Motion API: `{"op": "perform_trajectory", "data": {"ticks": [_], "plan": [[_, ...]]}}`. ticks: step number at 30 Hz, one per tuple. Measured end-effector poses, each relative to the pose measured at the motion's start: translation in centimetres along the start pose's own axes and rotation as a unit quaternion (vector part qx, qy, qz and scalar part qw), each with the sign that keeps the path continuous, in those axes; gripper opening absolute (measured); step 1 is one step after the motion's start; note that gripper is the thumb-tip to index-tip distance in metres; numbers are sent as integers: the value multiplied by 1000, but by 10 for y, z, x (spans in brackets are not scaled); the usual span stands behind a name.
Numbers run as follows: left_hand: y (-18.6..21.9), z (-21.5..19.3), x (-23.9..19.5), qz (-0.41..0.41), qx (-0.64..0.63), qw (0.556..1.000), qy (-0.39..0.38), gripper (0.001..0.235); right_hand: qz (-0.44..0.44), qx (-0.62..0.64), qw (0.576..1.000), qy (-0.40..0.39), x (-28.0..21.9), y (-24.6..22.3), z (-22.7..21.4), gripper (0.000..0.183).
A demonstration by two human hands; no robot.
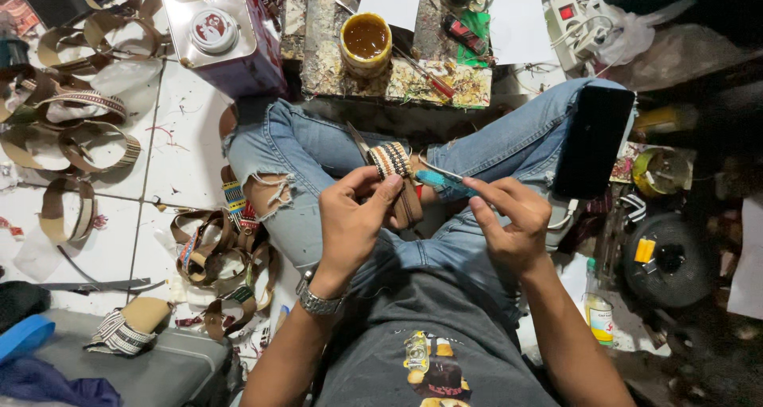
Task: The person sits cross-legged and repeatedly applies a brown adhesive to a small woven strap using a toothbrush. They dip the brush into a container of glue and spread it along the strap's surface.
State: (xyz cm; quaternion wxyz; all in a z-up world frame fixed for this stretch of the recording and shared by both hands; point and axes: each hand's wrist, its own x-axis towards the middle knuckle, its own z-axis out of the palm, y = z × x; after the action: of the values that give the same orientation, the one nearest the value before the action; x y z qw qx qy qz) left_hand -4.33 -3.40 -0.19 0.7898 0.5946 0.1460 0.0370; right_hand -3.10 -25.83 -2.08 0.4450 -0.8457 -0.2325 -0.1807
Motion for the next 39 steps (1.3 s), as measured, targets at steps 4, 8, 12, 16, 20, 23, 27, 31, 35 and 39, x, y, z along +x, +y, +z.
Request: {"op": "perform_trajectory", "data": {"ticks": [4,8,12,16,20,23,27,31,35,39], "plan": [[-5,-1,1,-1,3,1000,5,18,-6,4,1000,-13,-2,3,-3,21],[-1,-2,0,-3,2,1000,8,17,1,19,1000,-20,-5,8,-5,21],[-2,-1,-1,-4,0,1000,5,17,-4,8,1000,-9,2,3,-2,21],[-5,-4,2,3,6,1000,12,18,-9,16,999,-33,-3,9,-6,19],[-8,-7,2,6,16,1000,18,17,2,33,999,-36,-7,6,-6,20],[4,-1,0,1,8,1000,16,19,2,29,999,-31,-8,5,-5,19],[-6,-6,2,0,7,1000,18,19,17,7,1000,-24,-13,13,-4,20],[-15,-10,3,-1,13,1000,13,19,15,10,1000,-8,-6,5,-4,21],[-2,-4,0,-4,11,1000,11,22,-8,13,1000,-17,-3,6,-3,20],[-6,-7,1,-13,0,1000,12,18,-15,34,998,-50,-8,15,-10,19]]}}
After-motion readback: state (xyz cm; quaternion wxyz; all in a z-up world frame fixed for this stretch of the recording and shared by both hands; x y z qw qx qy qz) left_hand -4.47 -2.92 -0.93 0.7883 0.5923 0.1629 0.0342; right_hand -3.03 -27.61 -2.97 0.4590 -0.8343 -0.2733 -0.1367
